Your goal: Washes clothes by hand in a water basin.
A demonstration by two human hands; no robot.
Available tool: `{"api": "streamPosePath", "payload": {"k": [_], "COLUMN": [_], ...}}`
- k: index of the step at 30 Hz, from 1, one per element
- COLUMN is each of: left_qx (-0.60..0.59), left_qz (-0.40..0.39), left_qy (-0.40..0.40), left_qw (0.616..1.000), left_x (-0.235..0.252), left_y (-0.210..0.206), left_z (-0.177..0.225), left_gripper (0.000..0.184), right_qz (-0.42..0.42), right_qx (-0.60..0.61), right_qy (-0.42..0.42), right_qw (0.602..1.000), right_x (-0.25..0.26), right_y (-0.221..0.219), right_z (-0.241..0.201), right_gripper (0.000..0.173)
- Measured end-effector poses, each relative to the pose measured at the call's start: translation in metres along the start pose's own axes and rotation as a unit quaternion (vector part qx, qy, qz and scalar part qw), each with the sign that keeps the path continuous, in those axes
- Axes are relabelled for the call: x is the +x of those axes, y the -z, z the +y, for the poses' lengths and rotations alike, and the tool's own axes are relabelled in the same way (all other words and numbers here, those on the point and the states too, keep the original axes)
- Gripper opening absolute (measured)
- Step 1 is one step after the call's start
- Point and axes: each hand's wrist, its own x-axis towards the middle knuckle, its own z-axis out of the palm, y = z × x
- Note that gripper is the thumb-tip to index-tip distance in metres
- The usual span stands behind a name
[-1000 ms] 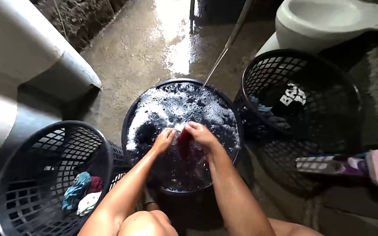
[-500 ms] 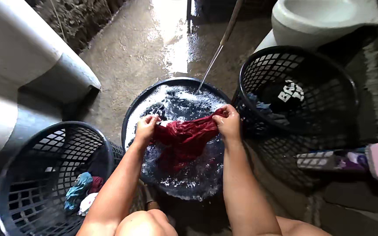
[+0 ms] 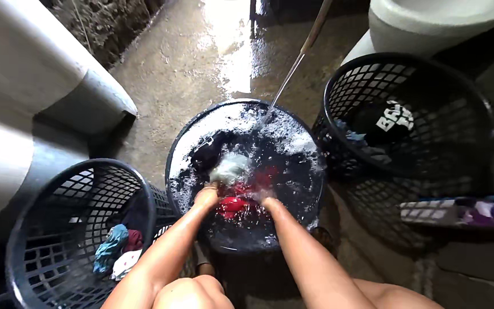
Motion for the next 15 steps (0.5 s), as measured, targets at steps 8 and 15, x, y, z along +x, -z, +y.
{"api": "streamPosePath", "payload": {"k": [8, 15], "left_qx": [-0.329, -0.555], "left_qz": [0.064, 0.296], "left_qy": [-0.149, -0.283], "left_qw": [0.93, 0.725], "left_x": [-0.036, -0.156], "left_y": [0.065, 0.161], "left_z": [-0.011, -0.018], "left_gripper": [0.029, 0.011], "right_qz": [0.022, 0.071], "right_qx": [-0.06, 0.376], "right_qy": [0.087, 0.313], "right_qw": [0.994, 0.869], "right_x": [-0.033, -0.049], "right_y": [0.033, 0.1], "right_z": [0.002, 0.011], "right_gripper": [0.049, 0.021]}}
